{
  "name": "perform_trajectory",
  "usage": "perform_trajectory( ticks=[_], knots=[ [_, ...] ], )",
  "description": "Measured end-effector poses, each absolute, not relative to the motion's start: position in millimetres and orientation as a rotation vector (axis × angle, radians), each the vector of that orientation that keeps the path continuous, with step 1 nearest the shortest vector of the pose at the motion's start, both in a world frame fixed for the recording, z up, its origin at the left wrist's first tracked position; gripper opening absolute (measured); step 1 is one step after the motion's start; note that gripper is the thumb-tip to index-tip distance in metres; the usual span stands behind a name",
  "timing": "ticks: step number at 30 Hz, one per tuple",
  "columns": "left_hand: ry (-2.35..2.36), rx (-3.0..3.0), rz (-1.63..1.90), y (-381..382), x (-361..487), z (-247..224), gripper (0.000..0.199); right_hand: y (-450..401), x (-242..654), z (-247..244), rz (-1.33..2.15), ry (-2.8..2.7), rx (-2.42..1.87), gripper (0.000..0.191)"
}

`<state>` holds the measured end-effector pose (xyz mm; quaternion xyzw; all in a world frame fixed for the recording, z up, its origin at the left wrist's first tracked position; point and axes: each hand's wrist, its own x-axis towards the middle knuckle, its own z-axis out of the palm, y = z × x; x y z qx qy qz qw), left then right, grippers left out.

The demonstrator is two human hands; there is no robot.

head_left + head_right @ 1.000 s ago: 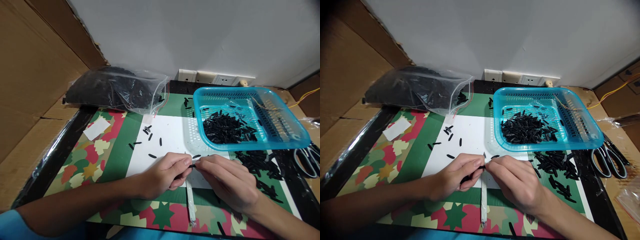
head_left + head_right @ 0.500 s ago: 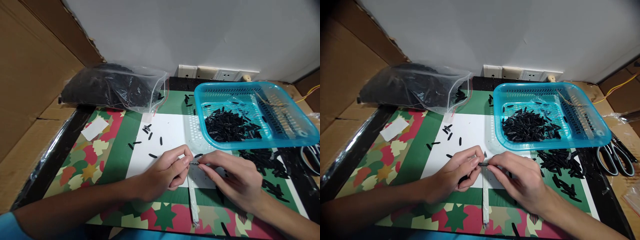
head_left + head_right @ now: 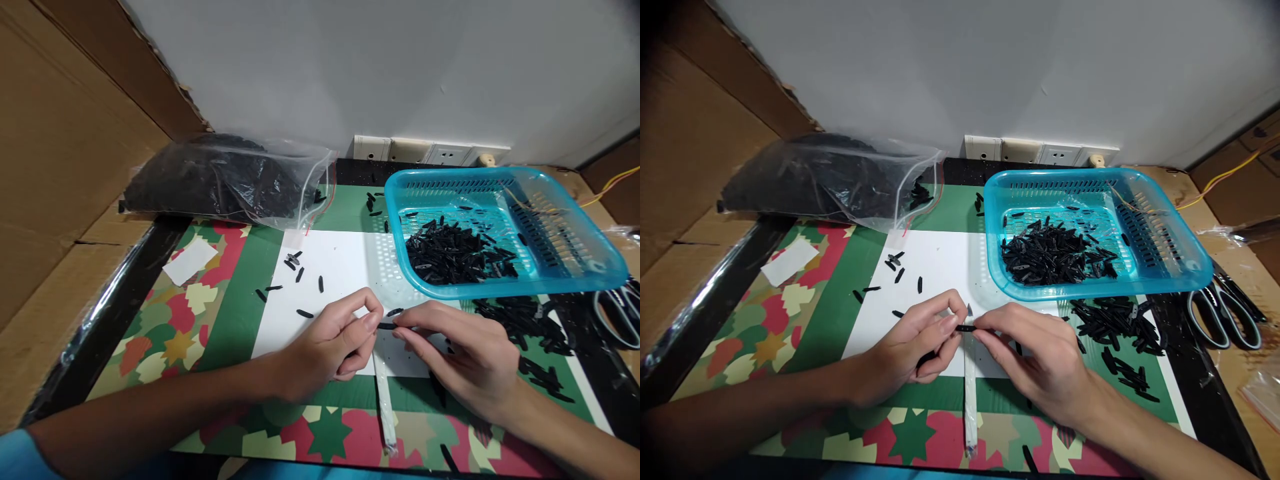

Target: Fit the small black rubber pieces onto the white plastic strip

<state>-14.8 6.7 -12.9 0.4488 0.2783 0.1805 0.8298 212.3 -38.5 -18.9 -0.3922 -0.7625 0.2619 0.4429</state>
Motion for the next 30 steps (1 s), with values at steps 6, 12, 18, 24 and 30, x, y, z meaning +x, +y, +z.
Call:
perform_trajectory(
  ticks=[6,12,18,24,30],
  knots=[
    [0.598,0.945,0.393,6.9,-13.8,-12.7,0.028,-38.1,212.8,-19.6,0.621,-1.872,-0.96,0.017],
    [0.605,0.974,0.389,6.1,-15.2,-14.5,0.029,-35.0,212.1,-20.6,0.645,-1.919,-0.967,0.012],
    [0.607,0.968,0.408,5.6,-14.4,-14.8,0.031,-32.7,211.8,-21.5,0.649,-1.942,-0.939,0.01],
    [0.579,0.953,0.407,6.0,-15.2,-16.7,0.032,-34.5,213.6,-23.9,0.531,-2.007,-0.911,0.021],
    [0.573,0.962,0.41,6.6,-15.0,-16.5,0.032,-34.0,212.5,-24.4,0.52,-2.009,-0.889,0.023]
  ],
)
